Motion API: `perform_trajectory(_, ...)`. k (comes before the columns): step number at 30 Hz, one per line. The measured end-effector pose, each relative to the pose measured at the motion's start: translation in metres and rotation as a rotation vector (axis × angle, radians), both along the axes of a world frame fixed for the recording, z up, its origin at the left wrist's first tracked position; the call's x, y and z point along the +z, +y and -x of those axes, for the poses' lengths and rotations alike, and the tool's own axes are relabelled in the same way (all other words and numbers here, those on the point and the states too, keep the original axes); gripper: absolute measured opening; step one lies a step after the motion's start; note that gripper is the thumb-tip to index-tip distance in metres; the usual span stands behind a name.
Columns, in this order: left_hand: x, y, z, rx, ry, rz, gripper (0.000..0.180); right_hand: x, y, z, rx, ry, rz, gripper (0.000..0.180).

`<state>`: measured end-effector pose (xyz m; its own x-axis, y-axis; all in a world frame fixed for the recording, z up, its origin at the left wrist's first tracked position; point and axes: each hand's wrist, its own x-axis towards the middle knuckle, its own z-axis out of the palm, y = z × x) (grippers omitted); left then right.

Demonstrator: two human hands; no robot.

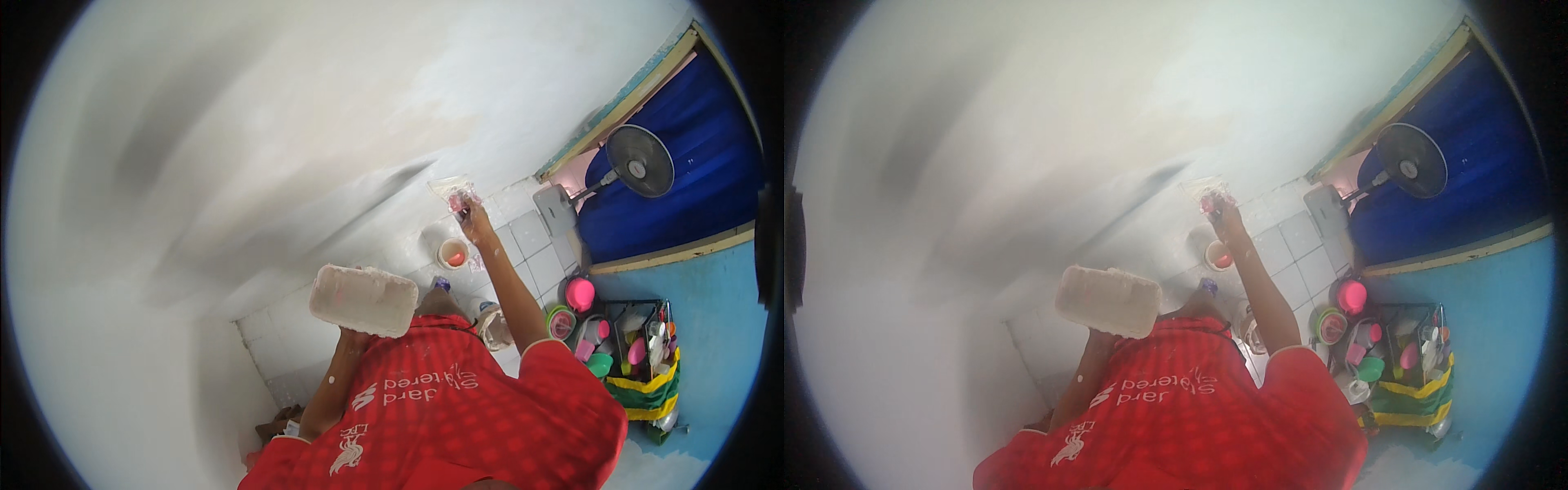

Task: The person applies white plaster to a ceiling using a trowel and a plastic container. They repeatedly scoop plaster from the container and spread it across the ceiling surface in smooth strokes.

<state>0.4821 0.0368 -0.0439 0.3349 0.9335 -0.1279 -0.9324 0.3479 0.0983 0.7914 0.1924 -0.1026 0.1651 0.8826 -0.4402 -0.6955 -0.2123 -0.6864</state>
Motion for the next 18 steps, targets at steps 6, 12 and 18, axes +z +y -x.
perform_trajectory(6, 0.018, -0.03, 0.002, -0.004, -0.068, -0.165, 0.065, -0.009, 0.048, -0.05, 0.175, -0.119, -0.237, 0.019)
perform_trajectory(12, -0.001, -0.037, 0.001, -0.103, -0.138, -0.296, 0.062, -0.041, 0.141, -0.128, 0.088, -0.72, -0.497, 0.015)
perform_trajectory(18, -0.004, -0.033, -0.046, 0.034, -0.112, -0.204, 0.057, 0.108, 0.129, -0.122, 0.137, -1.091, -0.688, 0.018)
